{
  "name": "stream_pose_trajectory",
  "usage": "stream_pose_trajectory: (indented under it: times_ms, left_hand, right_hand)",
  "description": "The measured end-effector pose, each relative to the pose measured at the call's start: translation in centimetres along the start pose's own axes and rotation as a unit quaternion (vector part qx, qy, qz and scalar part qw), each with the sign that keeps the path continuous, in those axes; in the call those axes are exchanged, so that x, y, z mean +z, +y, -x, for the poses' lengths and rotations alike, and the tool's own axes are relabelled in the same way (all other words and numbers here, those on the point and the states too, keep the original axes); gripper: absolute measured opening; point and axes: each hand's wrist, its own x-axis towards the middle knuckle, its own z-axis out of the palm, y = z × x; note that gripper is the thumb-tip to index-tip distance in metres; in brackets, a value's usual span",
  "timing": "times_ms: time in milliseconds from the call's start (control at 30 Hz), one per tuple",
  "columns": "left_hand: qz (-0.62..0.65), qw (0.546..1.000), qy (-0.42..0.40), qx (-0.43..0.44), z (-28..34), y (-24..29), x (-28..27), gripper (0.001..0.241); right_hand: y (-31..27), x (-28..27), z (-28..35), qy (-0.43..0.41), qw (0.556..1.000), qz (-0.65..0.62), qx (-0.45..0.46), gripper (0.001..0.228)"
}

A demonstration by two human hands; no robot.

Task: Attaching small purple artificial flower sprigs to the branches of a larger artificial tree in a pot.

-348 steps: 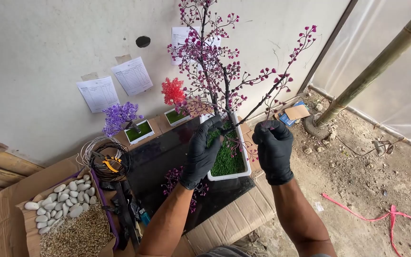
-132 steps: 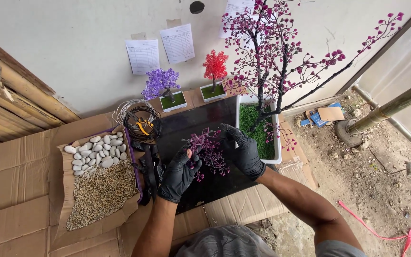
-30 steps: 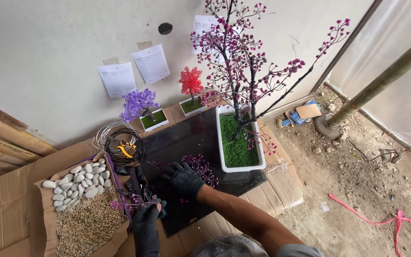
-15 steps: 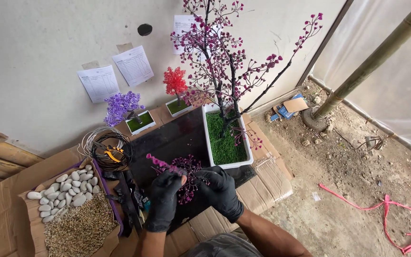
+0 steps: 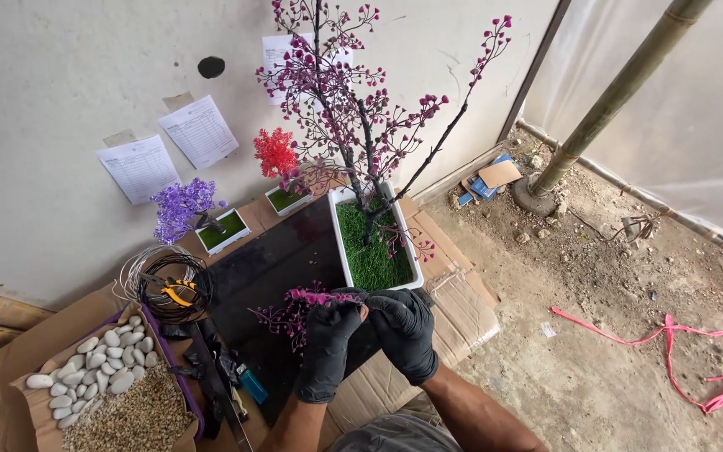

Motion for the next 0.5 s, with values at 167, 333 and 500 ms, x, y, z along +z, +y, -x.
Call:
stream_pose_trajectory:
  times_ms: [167, 333, 500]
  left_hand:
    - [0.001, 0.999, -0.022, 0.038, 0.6, 0.8, 0.9, 0.010]
    - [0.019, 1.000, 0.002, 0.001, 0.6, -0.2, 0.6, 0.008]
    - [-0.062, 0.990, 0.018, 0.122, 0.3, 0.6, 2.3, 0.009]
  right_hand:
    - [0.3, 0.2, 0.5, 0.021, 0.995, -0.059, 0.076, 0.005]
    - [0.5, 0.1, 0.9, -0.012, 0.991, -0.090, 0.100, 0.005]
    - [-1.0, -0.8, -0.2, 0.016, 0.996, -0.028, 0.082, 0.017]
